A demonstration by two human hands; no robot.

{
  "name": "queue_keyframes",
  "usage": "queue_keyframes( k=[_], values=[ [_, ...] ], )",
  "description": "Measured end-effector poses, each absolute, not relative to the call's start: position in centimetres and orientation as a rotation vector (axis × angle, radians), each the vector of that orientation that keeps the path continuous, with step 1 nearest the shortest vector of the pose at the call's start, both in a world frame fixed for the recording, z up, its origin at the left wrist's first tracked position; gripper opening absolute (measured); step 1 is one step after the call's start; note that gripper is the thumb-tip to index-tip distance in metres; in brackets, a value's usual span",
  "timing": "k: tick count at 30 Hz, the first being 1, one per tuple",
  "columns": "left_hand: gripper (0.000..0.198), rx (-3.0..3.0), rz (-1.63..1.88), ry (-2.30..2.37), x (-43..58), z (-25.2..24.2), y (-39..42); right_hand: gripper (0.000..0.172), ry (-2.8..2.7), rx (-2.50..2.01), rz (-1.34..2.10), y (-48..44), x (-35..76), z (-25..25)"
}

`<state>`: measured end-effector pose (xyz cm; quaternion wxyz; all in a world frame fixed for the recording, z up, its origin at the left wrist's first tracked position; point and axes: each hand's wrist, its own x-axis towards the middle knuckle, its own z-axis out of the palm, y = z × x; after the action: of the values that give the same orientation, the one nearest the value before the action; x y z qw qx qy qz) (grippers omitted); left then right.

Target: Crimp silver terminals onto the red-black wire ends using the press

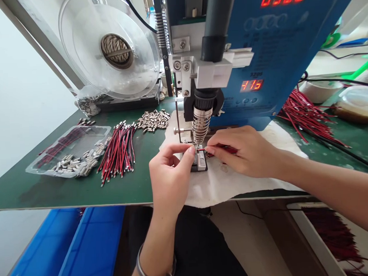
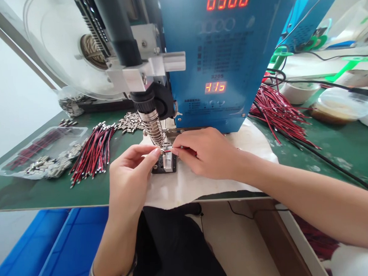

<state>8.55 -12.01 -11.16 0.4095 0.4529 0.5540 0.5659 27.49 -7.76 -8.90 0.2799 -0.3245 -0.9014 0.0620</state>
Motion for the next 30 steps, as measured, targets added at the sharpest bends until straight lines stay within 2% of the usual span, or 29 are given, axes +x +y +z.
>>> queue_keyframes(
  k=[30],
  values=[
    [0.018,1.148,1.446,1.417,8.65,-11.23,-12.09,0.025,-2.332,-1.008,0.201,-8.34,26.90,-8.84]
  ],
)
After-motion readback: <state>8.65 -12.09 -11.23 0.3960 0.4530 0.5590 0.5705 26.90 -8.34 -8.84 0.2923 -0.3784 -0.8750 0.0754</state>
